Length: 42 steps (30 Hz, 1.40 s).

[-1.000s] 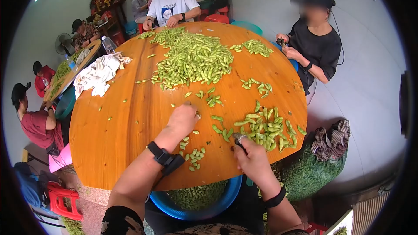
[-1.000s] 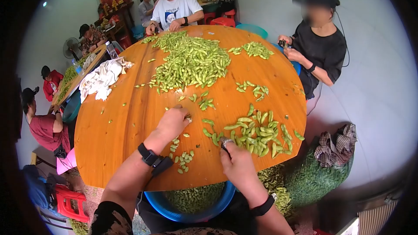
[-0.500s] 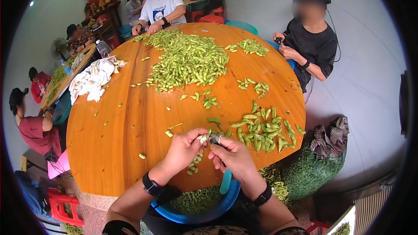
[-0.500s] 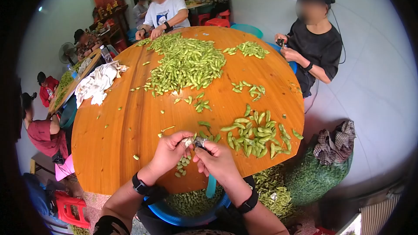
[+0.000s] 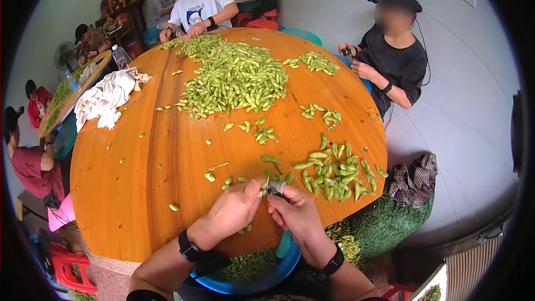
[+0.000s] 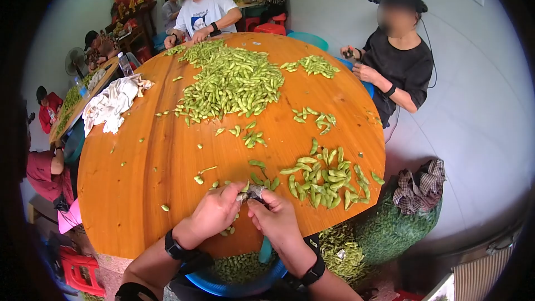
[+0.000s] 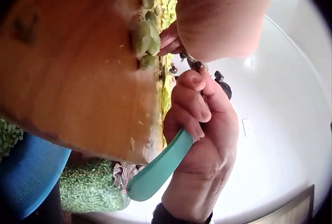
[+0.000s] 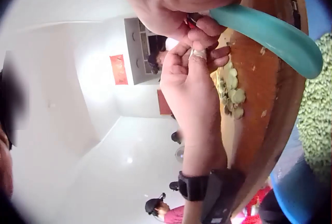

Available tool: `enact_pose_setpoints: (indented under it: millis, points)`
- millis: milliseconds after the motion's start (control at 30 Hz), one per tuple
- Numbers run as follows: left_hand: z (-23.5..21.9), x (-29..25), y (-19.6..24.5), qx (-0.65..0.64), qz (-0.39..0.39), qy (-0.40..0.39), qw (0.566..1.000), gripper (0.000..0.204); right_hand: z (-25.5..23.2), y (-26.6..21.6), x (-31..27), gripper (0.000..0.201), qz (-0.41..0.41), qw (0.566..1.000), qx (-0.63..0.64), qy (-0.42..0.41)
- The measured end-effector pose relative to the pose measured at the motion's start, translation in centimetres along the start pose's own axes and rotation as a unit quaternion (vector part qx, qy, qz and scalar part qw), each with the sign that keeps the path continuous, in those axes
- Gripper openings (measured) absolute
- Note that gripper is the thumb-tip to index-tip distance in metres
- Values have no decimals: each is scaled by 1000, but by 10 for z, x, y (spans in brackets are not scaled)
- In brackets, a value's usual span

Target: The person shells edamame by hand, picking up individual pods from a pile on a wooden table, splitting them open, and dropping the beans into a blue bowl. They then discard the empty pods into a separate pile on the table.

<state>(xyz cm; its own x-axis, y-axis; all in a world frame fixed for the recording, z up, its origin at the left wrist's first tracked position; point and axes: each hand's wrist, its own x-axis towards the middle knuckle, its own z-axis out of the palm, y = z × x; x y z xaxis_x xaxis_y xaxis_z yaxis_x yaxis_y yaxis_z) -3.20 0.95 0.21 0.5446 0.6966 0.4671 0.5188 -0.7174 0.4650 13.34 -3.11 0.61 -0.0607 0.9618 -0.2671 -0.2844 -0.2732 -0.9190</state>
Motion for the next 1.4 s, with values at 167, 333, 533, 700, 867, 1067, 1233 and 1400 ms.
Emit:
enact_pose_setpoints:
  millis: [167,333,533,700,867,1067,1233,1400]
  points:
    - [4,-2,-4,-34,-41,10,999,31,-2,2,6,9,18,997,74,-24]
    - [9,1,-8,-370,-218,11,903,19,-7,-2,14,11,57,992,100,-57]
    - [7,6,-12,-377,-273,-34,885,17,2,-10,8,11,37,999,3,-20]
    - [2,0,-10,-85,-40,-14,995,30,5,-2,-2,8,-30,993,-115,26]
    - [-13,2,12,19,-75,-89,993,41,-9,-8,-4,7,-43,988,-143,36]
    - [-64,-38,10,66,-142,-57,986,35,-74,-18,-1,10,-207,915,-311,152]
    - [-82,-101,-31,86,-195,106,971,31,-87,-17,-5,11,-123,968,-165,144]
    - [-66,-100,-36,144,-284,144,937,22,-95,-17,-3,11,-121,980,-107,113]
